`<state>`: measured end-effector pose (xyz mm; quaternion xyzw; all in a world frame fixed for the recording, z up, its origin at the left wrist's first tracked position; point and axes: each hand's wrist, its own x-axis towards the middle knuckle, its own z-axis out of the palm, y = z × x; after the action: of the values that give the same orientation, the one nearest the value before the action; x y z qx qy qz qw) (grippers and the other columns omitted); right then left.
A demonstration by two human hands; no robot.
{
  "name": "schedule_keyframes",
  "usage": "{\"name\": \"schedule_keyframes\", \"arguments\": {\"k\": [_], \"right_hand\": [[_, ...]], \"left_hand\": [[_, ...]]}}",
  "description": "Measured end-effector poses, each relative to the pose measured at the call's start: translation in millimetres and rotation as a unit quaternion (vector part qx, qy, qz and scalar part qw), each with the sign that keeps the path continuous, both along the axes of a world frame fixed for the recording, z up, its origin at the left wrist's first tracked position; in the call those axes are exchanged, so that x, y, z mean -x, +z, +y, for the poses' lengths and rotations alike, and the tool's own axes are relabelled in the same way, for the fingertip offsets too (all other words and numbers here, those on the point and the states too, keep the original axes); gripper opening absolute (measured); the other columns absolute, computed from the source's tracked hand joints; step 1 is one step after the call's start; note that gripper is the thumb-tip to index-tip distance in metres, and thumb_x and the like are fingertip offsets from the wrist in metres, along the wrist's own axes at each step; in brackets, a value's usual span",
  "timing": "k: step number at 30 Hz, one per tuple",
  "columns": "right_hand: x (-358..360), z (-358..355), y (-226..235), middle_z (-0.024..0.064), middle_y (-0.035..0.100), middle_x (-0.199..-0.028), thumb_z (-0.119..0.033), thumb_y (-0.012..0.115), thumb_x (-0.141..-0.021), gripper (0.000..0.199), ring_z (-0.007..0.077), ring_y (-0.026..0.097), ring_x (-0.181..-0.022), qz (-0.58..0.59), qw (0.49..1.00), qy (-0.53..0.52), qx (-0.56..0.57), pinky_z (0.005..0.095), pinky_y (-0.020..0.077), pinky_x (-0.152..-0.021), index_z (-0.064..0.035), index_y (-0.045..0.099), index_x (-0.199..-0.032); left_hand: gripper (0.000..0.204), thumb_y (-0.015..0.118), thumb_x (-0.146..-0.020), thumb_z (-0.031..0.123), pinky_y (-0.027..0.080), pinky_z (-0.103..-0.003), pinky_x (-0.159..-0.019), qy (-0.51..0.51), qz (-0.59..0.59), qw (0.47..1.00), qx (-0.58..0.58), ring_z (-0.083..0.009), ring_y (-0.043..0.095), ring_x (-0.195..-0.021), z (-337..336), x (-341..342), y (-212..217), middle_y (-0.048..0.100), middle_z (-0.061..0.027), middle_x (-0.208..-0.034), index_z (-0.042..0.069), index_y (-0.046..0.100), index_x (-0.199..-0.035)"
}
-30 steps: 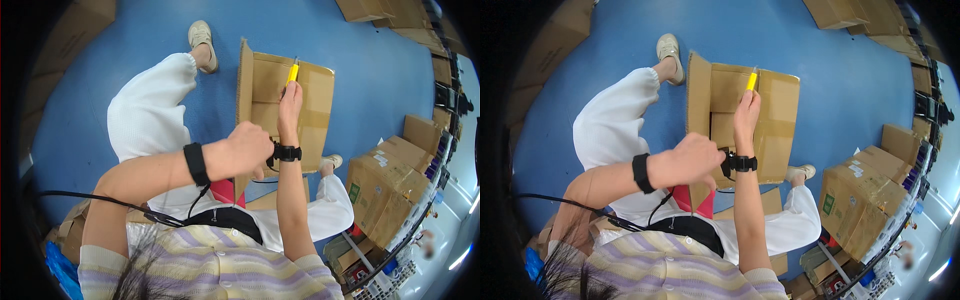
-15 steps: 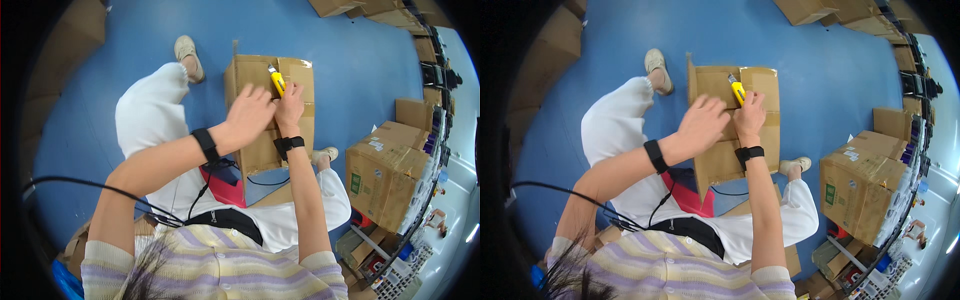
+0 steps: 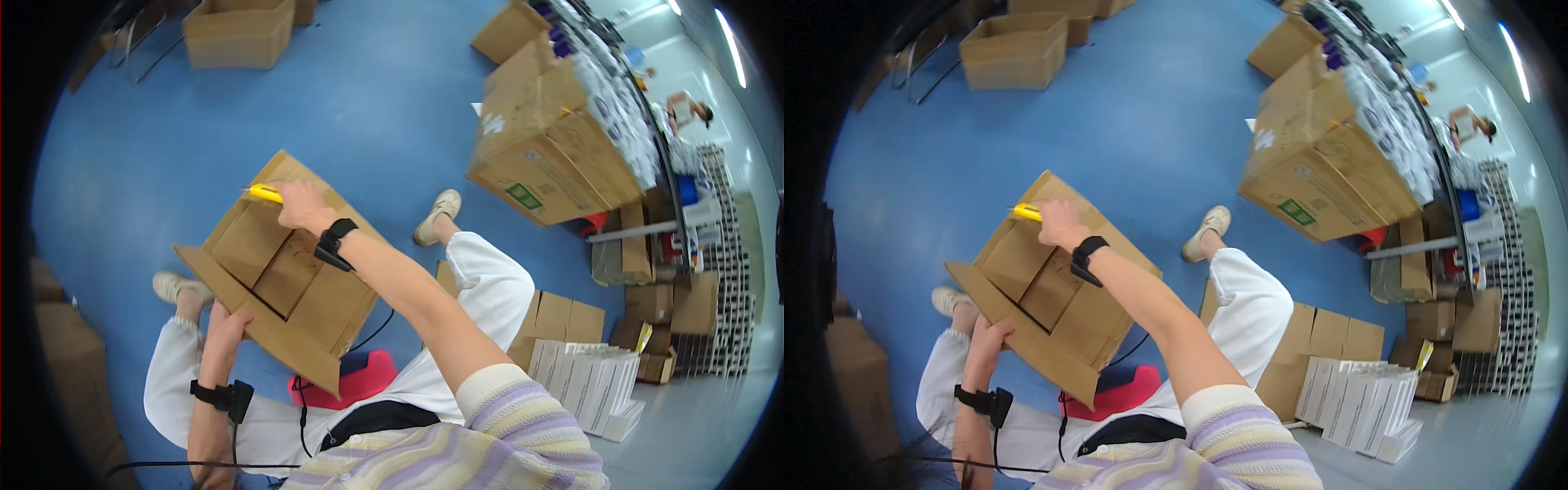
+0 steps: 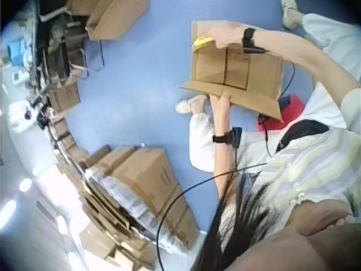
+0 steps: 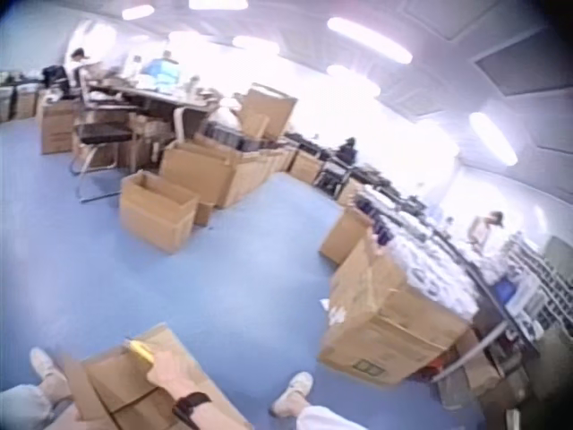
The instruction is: Unpacking items from cardboard boxes using a utility knife.
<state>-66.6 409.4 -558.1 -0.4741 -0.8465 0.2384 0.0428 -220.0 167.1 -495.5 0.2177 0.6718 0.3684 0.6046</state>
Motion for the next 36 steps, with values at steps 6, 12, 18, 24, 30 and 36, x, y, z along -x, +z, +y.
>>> {"name": "schedule_keyframes", "arguments": {"k": [6,12,18,24,30,36], "right_hand": [[-34.1,37.3,14.5,0.0220,0.068,-0.094,-0.010,0.065,-0.069,0.028,0.0392,0.066,-0.093,0.027,0.994,-0.099,0.025,0.0453,0.0545,-0.079,-0.0013,0.069,-0.095],[-92.3,29.5,14.3,0.0220,0.067,-0.097,-0.019,0.070,-0.072,0.039,0.0399,0.065,-0.093,0.205,0.935,-0.274,0.088,0.0459,0.0527,-0.078,0.0000,0.064,-0.106],[-199.5,-16.0,-42.8,0.0245,0.059,-0.109,-0.029,0.062,-0.085,0.038,0.0423,0.057,-0.103,0.193,0.916,-0.351,-0.038,0.0480,0.0475,-0.089,-0.0006,0.056,-0.110],[-235.9,-127.2,-103.3,0.0184,0.066,-0.089,-0.025,0.061,-0.089,0.028,0.0351,0.066,-0.078,0.265,0.828,-0.451,0.202,0.0453,0.0509,-0.068,-0.0009,0.053,-0.100],[-202.2,-154.2,-84.7,0.0286,0.065,-0.099,-0.024,0.053,-0.090,0.030,0.0473,0.062,-0.097,0.257,0.832,-0.457,0.181,0.0521,0.0489,-0.081,0.0006,0.054,-0.107],[-168.7,-176.2,-79.7,0.0209,0.068,-0.085,-0.023,0.051,-0.091,0.030,0.0366,0.069,-0.079,0.190,0.841,-0.491,0.123,0.0448,0.0529,-0.068,0.0014,0.053,-0.109]], "left_hand": [[0.046,0.056,-0.077,-0.004,0.051,-0.029,-0.070,-0.034,0.225,0.961,-0.158,-0.0181,0.063,-0.084,67.6,56.9,-34.9,0.067,-0.0093,-0.103,0.002,0.056,-0.123],[0.053,0.051,-0.078,-0.012,0.045,-0.036,-0.097,-0.005,0.483,0.826,-0.292,-0.0311,0.056,-0.114,132.6,-13.1,56.5,0.060,-0.0156,-0.124,0.002,0.052,-0.130],[0.059,0.062,-0.078,-0.005,0.035,-0.044,-0.112,-0.323,0.356,0.795,-0.370,-0.0404,0.038,-0.135,99.9,-116.9,12.9,0.043,-0.0231,-0.142,0.000,0.046,-0.135],[0.069,0.067,-0.079,0.005,0.030,-0.043,-0.115,-0.339,0.349,0.840,-0.241,-0.0446,0.030,-0.139,70.1,-139.0,-97.8,0.027,-0.0325,-0.150,-0.006,0.036,-0.140],[0.069,0.067,-0.079,0.004,0.029,-0.044,-0.115,-0.322,0.359,0.829,-0.284,-0.0457,0.030,-0.139,58.4,-142.2,-67.7,0.027,-0.0327,-0.150,-0.007,0.035,-0.140],[0.068,0.065,-0.080,0.001,0.030,-0.044,-0.115,-0.327,0.371,0.819,-0.292,-0.0480,0.032,-0.137,41.5,-132.3,-68.0,0.029,-0.0350,-0.148,-0.008,0.034,-0.139]]}}
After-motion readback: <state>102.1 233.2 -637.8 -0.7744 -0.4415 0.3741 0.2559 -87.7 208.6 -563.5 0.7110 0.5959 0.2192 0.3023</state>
